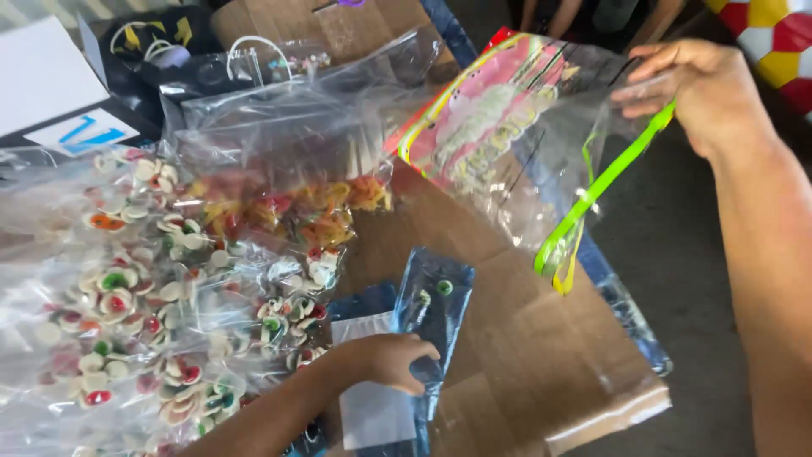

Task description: The person is manually sorting various gummy candies and placing them into small plastic bags for packaging.

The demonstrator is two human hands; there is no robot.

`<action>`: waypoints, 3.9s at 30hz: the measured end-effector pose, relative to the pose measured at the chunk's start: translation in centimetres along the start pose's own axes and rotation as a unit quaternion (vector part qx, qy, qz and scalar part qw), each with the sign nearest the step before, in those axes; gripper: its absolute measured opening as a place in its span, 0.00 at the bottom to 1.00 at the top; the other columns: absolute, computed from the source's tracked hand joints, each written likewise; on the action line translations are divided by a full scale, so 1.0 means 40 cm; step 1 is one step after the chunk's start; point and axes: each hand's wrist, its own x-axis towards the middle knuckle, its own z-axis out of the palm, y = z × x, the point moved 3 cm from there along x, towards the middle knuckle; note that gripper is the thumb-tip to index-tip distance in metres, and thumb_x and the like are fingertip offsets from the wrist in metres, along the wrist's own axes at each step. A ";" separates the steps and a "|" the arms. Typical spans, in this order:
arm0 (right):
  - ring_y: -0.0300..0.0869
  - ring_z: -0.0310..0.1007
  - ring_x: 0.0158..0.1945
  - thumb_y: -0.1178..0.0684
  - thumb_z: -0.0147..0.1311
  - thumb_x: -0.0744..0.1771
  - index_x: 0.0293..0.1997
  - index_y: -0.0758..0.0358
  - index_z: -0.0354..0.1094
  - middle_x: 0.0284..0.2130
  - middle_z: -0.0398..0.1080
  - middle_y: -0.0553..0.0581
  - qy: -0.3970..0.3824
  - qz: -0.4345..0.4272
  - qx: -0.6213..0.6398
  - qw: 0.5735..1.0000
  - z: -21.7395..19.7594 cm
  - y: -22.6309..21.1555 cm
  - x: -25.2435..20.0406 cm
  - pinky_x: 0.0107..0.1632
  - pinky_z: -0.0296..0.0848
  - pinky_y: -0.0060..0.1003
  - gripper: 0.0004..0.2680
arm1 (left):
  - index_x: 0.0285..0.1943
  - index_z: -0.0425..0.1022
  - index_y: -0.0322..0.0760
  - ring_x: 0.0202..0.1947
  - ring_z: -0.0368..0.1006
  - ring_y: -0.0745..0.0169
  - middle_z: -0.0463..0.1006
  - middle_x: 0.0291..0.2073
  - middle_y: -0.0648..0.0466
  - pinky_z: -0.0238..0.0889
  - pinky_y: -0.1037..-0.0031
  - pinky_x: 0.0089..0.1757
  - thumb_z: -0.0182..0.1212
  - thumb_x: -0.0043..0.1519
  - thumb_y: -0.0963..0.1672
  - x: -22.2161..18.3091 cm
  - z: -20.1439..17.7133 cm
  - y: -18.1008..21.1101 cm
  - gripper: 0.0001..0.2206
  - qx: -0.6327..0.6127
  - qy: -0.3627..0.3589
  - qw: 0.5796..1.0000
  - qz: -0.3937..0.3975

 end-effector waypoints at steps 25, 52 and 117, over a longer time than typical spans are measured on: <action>0.86 0.52 0.63 0.56 0.63 0.63 0.67 0.72 0.62 0.65 0.50 0.92 -0.378 0.174 -0.043 0.908 -0.046 0.095 -0.491 0.61 0.56 0.79 0.25 | 0.70 0.64 0.42 0.30 0.82 0.57 0.81 0.36 0.45 0.69 0.79 0.25 0.65 0.59 0.39 0.213 0.041 -0.026 0.27 -0.658 0.478 0.582 0.005; 0.42 0.81 0.29 0.52 0.69 0.63 0.51 0.61 0.70 0.32 0.78 0.63 -0.229 0.362 0.261 0.865 -0.046 0.502 -0.132 0.31 0.82 0.37 0.15 | 0.75 0.53 0.43 0.39 0.74 0.62 0.75 0.36 0.47 0.69 0.74 0.45 0.59 0.65 0.39 0.133 0.061 0.439 0.29 -0.591 0.696 0.407 0.013; 0.43 0.79 0.40 0.57 0.65 0.61 0.51 0.54 0.73 0.38 0.74 0.52 -0.466 0.028 0.064 0.882 0.836 0.210 1.581 0.41 0.78 0.43 0.15 | 0.67 0.72 0.46 0.58 0.74 0.45 0.76 0.55 0.48 0.71 0.58 0.53 0.65 0.63 0.47 0.349 -0.927 0.008 0.22 -0.388 0.759 0.446 -0.273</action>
